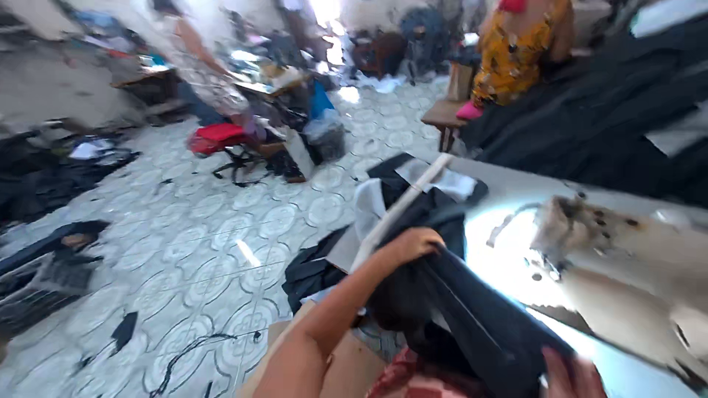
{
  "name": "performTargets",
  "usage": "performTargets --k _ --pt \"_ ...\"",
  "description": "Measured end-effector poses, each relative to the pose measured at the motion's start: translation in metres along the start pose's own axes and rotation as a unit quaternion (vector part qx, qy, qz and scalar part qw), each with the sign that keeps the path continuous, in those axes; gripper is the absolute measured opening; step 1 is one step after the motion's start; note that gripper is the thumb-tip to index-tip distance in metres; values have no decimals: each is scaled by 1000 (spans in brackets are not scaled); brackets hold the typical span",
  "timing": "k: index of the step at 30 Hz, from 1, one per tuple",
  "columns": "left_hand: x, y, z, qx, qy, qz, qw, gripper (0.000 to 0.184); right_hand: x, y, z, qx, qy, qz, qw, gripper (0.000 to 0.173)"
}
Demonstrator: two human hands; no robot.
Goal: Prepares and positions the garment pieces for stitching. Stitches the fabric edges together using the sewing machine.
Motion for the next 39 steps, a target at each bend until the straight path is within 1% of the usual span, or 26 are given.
performTargets --k 2,4,6,8,10,11,12,13,14,16,17,19,20,21,23,24,25,26,27,28,30,31,32,34,37,39 --pt "5 8 22 9 -18 42 999 19 -7 7 -12 -50 48 -25 997 16" --pt "9 30 50 -6 -29 56 998 18 -13 5 -13 -85 66 -36 994 13" --pt "15 61 84 -43 -36 36 998 17 -18 -1 -10 -99 60 -56 992 10" --pt "27 85 114 -103 -32 21 994 25 -23 -6 -11 -97 46 -88 990 10" --pt "36 97 132 -184 -32 56 981 31 -30 -6 -22 -66 12 -112 991 14" --pt "35 99 135 -221 -36 87 971 26 -35 -2 -31 -42 -5 -108 993 17" --pt "31 100 131 -255 -39 120 959 22 -39 3 -41 -17 -20 -98 995 19" --pt "27 100 121 -285 -40 126 949 20 -45 9 -52 16 -34 -92 995 22" --pt "23 102 106 -292 -40 111 949 23 -51 14 -62 45 -49 -91 994 25" --pt "17 111 57 -235 -44 52 969 28 -66 22 -79 86 -82 -93 989 26" --pt "18 118 26 -186 -45 28 981 26 -71 23 -84 106 -91 -91 986 23" --pt "23 120 -34 -97 -57 15 994 22 -74 20 -86 139 -104 -79 982 24" --pt "26 117 -54 -80 -67 27 994 24 -71 16 -82 150 -111 -76 979 30" --pt "29 114 -67 -77 -71 44 993 26 -66 8 -76 163 -114 -57 978 41" --pt "32 111 -76 -83 -46 58 994 26 -46 -9 -63 217 -106 11 970 74" --pt "34 113 -76 -83 -39 56 994 26 -32 -15 -59 262 -101 46 959 88" --pt "35 113 -76 -83 -35 45 995 26 -19 -16 -57 304 -101 70 945 96" --pt "36 114 -77 -86 -33 28 995 25 -8 -15 -57 332 -103 87 934 95" --pt "37 115 -78 -90 -33 10 995 24 0 -10 -56 348 -105 95 927 85" --pt "37 115 -80 -95 -32 -10 995 23 3 -4 -55 348 -105 97 926 71" --pt "38 115 -82 -108 -24 -44 993 23 2 3 -50 324 -93 102 936 45" --pt "39 115 -83 -114 -25 -54 992 23 1 5 -48 307 -88 101 942 38" --pt "38 115 -83 -120 -29 -58 991 23 0 5 -46 291 -85 97 948 34" --pt "38 113 -82 -127 -25 -51 990 23 -1 7 -43 276 -83 94 953 33" --pt "40 109 -84 -118 -17 -21 993 24 0 9 -45 299 -86 109 944 32" --pt "42 108 -86 -113 -20 -29 993 24 1 11 -47 318 -91 119 936 32"
Point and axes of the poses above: each hand's wrist, its own x-axis away from the middle knuckle, its own z-axis out of the back of the hand, y = z × x, the point moved 3 cm from there along -x, towards the middle knuckle, and after that the axes turned 9 degrees about y, right-handed, at the moved point
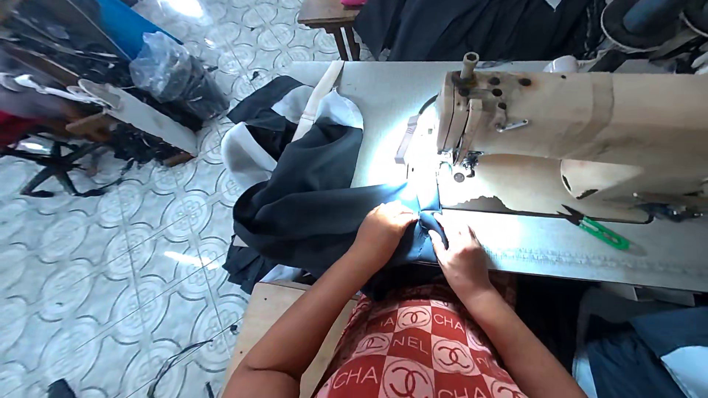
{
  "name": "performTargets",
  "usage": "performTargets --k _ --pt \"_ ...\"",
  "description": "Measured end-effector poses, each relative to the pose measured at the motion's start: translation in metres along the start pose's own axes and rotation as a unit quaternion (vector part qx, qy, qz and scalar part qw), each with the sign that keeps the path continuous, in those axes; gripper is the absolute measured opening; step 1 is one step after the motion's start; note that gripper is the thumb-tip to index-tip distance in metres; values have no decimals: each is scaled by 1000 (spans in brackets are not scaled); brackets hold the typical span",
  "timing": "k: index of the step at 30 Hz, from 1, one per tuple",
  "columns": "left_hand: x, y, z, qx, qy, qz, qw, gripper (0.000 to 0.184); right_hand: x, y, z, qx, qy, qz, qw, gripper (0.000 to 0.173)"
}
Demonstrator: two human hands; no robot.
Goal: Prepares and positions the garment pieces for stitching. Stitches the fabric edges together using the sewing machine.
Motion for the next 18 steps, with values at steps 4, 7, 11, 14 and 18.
performTargets --k 4,7,11,14,18 --pt "1 7 0 -14 -11 -22 1000 31 -1 1 3 -41 49 -11 998 25" --pt "-6 14 4 -21 -47 -25 998 38 -5 7 9 -86 82 -60 991 20" --pt "-11 25 3 -47 -97 -35 994 34 -7 12 12 -111 79 -86 987 21" --pt "-13 26 -1 -53 -81 -72 993 28 -7 12 11 -114 81 -84 987 21" --pt "-18 22 1 -17 -73 -57 996 31 -7 10 12 -115 70 -100 986 22"
Point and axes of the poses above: each hand's wrist, its own x-axis away from the middle knuckle, its own z-axis out of the back of the hand, y = z × x, the point moved 3 cm from there along -x, towards the middle knuckle, and after that the axes turned 9 degrees about y, right-handed, at the moved point
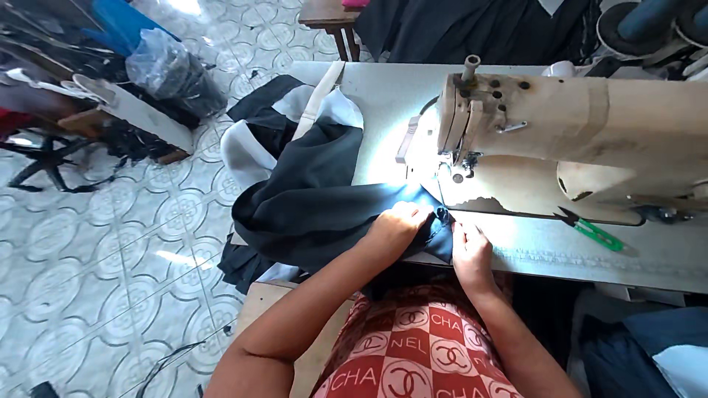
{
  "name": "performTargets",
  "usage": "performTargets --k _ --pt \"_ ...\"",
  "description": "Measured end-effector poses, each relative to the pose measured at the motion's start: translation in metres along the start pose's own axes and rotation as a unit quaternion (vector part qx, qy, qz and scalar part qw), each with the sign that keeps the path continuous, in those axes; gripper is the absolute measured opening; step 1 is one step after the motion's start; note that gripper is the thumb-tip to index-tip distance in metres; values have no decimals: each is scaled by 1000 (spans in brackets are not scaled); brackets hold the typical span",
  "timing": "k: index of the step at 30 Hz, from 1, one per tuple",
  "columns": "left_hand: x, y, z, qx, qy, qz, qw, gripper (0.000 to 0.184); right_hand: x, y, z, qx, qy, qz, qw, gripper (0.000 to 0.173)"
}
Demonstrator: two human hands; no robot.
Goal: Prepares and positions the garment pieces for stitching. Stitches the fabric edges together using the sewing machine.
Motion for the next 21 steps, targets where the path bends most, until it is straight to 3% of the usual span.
performTargets --k 5,10,13,15,17,21 --pt "0 8 -3 -8 3 -21 1000 35 2 1 0 10 -10 13 1000 22" --pt "7 20 -12 -82 -35 -32 996 27 13 -12 -3 141 -67 99 983 33" --pt "4 16 2 -32 -53 -55 997 26 14 -13 -10 200 -76 115 970 33" --pt "-4 8 15 2 -22 -69 997 22 14 -13 -12 220 -84 120 964 34" --pt "-12 -2 14 32 27 -84 996 23 12 -12 -12 213 -88 118 966 32" --pt "-17 -25 -14 74 15 -112 991 39 18 -1 7 84 -98 140 982 36"
Point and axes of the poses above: each hand's wrist, its own x-axis away from the middle knuckle, its own z-axis out of the back of the hand, y = z × x, the point moved 3 cm from there along -x, towards the middle knuckle, and after that the axes turned 9 degrees about y, right-handed, at the moved point
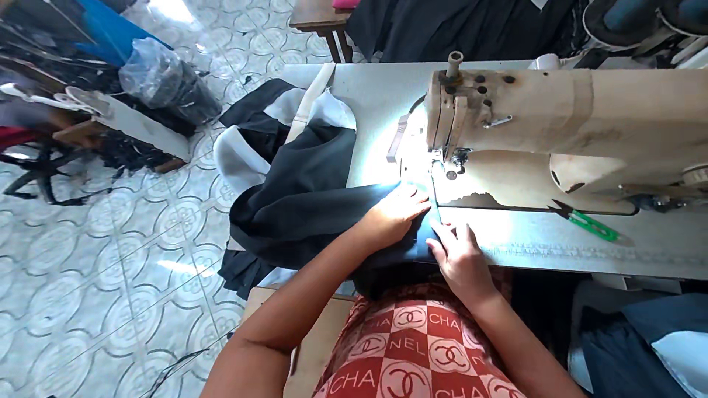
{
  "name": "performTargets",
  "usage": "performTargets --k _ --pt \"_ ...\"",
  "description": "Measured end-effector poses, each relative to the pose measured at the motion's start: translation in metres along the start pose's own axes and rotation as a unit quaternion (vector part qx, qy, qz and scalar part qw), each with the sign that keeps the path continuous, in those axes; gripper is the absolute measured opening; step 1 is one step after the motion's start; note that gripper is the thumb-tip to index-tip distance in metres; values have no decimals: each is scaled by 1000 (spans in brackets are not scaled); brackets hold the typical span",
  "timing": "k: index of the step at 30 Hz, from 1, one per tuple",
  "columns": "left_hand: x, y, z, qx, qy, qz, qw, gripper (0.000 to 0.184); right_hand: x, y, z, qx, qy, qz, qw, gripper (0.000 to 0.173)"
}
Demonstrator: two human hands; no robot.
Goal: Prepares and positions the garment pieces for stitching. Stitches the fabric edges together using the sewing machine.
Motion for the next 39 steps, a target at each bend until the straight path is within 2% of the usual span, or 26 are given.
performTargets --k 2,5,8,10,13,16,21,26,30,32,36,39 --pt "-2 -3 -1 0 -5 1 1000 40 12 5 6 -41 17 59 997 35" --pt "0 -3 -5 7 19 1 1000 39 23 8 7 -11 35 135 990 23" --pt "5 -8 -9 20 56 -12 998 40 23 12 9 17 31 197 980 20" --pt "5 -3 -5 27 60 -10 998 42 23 15 13 18 15 217 976 20" --pt "-13 27 19 0 -2 19 1000 42 21 20 21 35 11 244 969 23" --pt "4 -1 -7 17 59 -25 998 43 20 31 28 40 21 253 966 21" --pt "5 -2 -13 -11 60 -13 998 43 19 40 34 44 58 269 960 20" --pt "1 2 -19 -36 75 27 996 41 17 44 33 72 35 220 972 22" --pt "1 5 -21 -56 73 50 995 40 11 18 35 121 -60 107 985 22" --pt "3 8 -23 -68 76 66 993 41 5 3 37 115 -82 47 989 23" --pt "6 15 -24 -92 84 99 987 41 -16 -22 37 29 -3 -17 999 24" --pt "10 18 -26 -101 98 115 983 37 -36 -28 17 -19 24 -49 998 24"
Point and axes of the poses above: each hand's wrist, its own x-axis away from the middle knuckle, its own z-axis out of the back of the hand, y = z × x, the point moved 3 cm from there along -x, towards the middle knuckle, and after that the axes turned 9 degrees about y, right-handed, at the moved point
